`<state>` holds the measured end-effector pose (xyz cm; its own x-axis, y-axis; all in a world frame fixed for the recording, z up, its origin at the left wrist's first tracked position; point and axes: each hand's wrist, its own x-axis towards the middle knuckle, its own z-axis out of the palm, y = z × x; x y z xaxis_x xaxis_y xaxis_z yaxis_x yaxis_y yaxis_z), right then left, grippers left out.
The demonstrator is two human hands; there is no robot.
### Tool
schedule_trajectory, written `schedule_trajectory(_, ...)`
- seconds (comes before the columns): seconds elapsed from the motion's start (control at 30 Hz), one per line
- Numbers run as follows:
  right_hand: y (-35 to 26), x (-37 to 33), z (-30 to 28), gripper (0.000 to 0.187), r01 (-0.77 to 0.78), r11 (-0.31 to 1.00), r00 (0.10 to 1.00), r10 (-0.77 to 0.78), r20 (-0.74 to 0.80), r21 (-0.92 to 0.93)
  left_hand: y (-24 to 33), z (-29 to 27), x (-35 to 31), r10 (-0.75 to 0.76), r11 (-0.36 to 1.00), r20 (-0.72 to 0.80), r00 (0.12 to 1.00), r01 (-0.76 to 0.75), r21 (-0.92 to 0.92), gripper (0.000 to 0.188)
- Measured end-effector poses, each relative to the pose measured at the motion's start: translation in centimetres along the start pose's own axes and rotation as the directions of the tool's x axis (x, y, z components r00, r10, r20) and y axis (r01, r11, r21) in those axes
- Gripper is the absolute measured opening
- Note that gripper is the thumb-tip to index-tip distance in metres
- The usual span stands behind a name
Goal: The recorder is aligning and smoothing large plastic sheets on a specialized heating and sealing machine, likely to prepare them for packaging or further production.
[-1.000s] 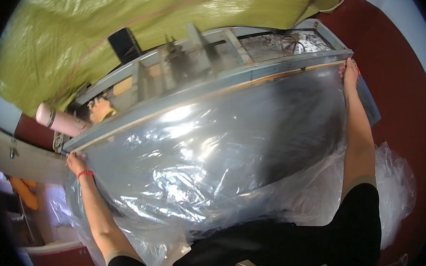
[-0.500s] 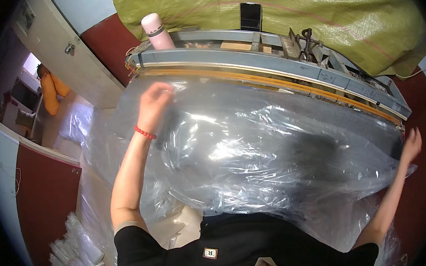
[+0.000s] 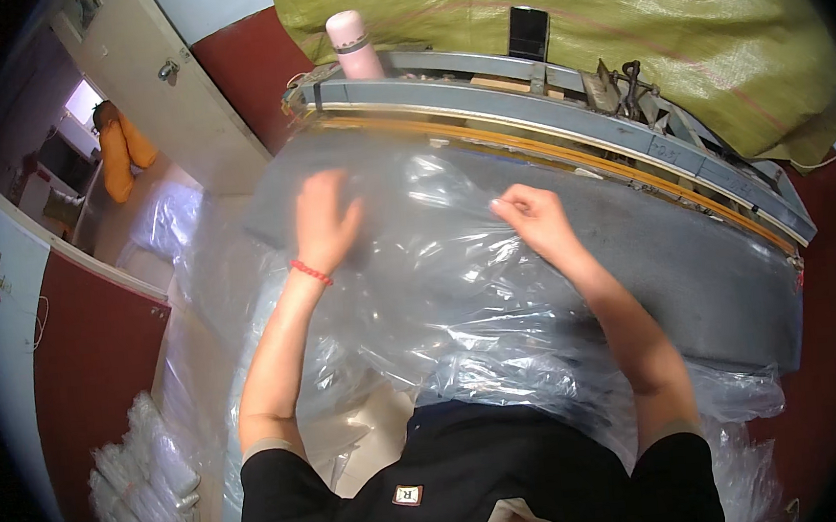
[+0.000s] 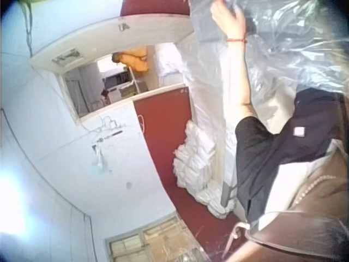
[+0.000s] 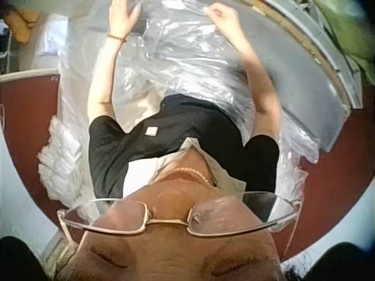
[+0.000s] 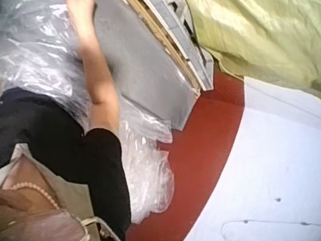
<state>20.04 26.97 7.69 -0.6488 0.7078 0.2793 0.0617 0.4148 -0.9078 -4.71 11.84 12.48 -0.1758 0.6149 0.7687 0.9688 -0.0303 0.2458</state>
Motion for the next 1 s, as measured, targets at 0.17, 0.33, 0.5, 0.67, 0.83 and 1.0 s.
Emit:
schedule_trajectory(0.17, 0.8, -2.8, -4.8, 0.011, -0.084, 0.992, 0.985, 0.068, -0.161, -0.092, 0.4, 3.6, -2.0, 0.074, 0.993, 0.264, 0.962, -0.095, 0.067, 0.007)
schedule_trajectory(0.33, 3.1, -7.5, -14.9, 0.014, -0.156, 0.972, 0.923, 0.079, -0.376, -0.178, 9.0, 2.9, -1.0, 0.122, 0.379, 0.879, 0.461, 0.797, -0.471, 0.024)
schedule_trajectory(0.5, 5.3, -17.4, -29.4, 0.010, -0.355, 0.862, 0.800, 0.080, -0.594, -0.363, 8.4, 0.0, -5.0, 0.267, 0.849, 0.913, 0.309, 0.373, -0.374, 0.015)
schedule_trajectory(0.67, 8.0, -31.5, -44.0, 0.017, -0.512, 0.659, 0.687, -0.069, -0.723, -0.550, -1.6, -6.7, -2.0, -0.245, 0.968, 0.955, 0.167, 0.091, 0.233, 0.020)
schedule_trajectory(0.83, 11.0, -37.7, -49.9, 0.029, -0.650, 0.623, 0.574, 0.025, -0.818, -0.436, -14.4, -17.1, 6.0, -0.527, 0.842, 0.636, 0.564, 0.245, 0.481, 0.016)
schedule_trajectory(1.0, 11.8, -43.5, -52.6, 0.037, -0.841, 0.410, 0.404, 0.046, -0.913, -0.352, -3.0, -6.9, 8.4, 0.317, 0.906, -0.263, 0.911, -0.210, 0.367, 0.024)
